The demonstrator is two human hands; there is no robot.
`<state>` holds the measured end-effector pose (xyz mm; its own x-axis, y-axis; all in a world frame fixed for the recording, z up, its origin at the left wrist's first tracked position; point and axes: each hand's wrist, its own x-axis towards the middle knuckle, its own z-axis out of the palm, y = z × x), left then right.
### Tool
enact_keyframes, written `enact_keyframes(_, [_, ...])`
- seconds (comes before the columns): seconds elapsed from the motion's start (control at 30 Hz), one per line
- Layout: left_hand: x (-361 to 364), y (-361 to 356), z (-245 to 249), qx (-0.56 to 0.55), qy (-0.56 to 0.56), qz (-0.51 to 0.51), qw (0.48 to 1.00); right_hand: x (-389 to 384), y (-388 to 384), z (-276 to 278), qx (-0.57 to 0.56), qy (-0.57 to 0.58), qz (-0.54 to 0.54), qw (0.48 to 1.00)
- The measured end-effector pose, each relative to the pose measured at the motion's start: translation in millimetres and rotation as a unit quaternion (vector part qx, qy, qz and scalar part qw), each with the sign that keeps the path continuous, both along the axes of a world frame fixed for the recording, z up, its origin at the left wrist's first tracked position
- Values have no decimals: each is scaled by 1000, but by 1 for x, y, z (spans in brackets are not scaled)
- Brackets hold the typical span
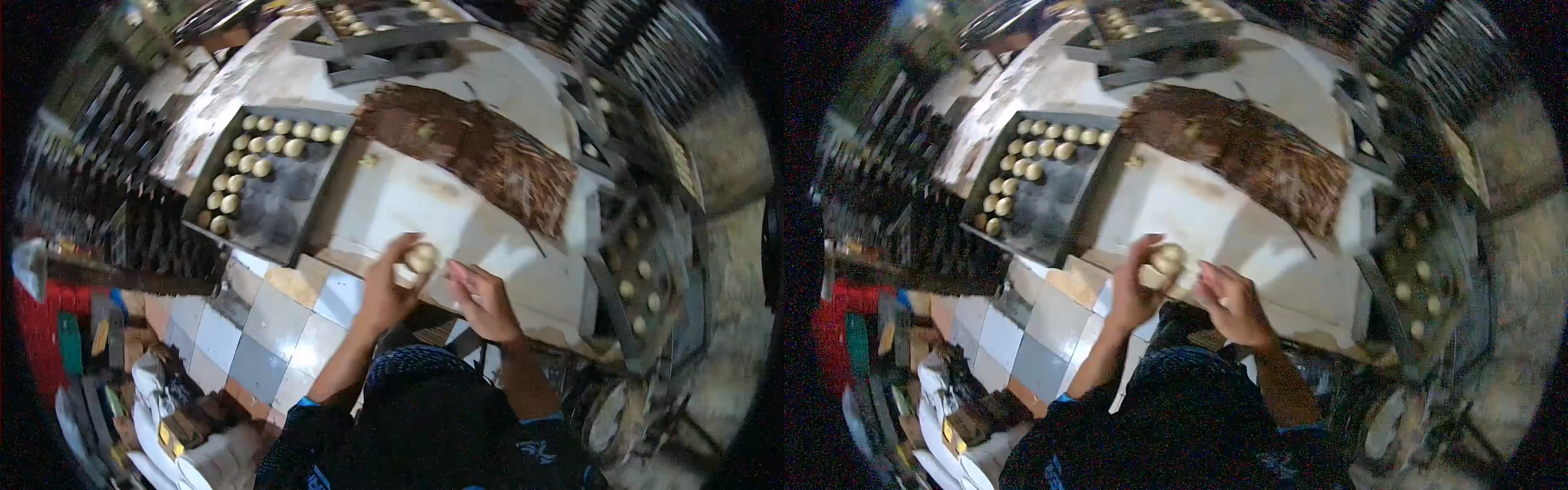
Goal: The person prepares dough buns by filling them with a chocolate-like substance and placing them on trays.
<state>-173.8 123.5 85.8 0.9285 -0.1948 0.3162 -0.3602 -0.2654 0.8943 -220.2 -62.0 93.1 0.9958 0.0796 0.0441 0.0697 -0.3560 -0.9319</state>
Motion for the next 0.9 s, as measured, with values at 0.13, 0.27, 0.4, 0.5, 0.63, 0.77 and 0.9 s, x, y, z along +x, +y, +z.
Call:
enact_keyframes(0.13, [-49,-85,42,-147,15,-145,978,-47,-43,34,105,-108,-151,977])
enact_keyframes(0.27, [-88,-135,51,-236,162,-174,942,-97,-97,63,-83,-299,-87,947])
enact_keyframes(0.4, [-135,-183,35,-188,-42,-118,974,-126,-123,52,45,-259,-171,949])
enact_keyframes(0.5, [-139,-203,43,-172,-10,-187,967,-137,-125,50,62,-228,-270,933])
enact_keyframes(0.63, [-107,-214,48,-58,147,-243,957,-90,-130,2,132,-187,-293,928])
enact_keyframes(0.77, [-67,-200,22,-96,266,-187,941,-35,-153,-26,-315,-382,-235,836])
enact_keyframes(0.9, [-28,-167,-45,-216,515,-186,809,7,-121,-42,-52,-192,-230,953])
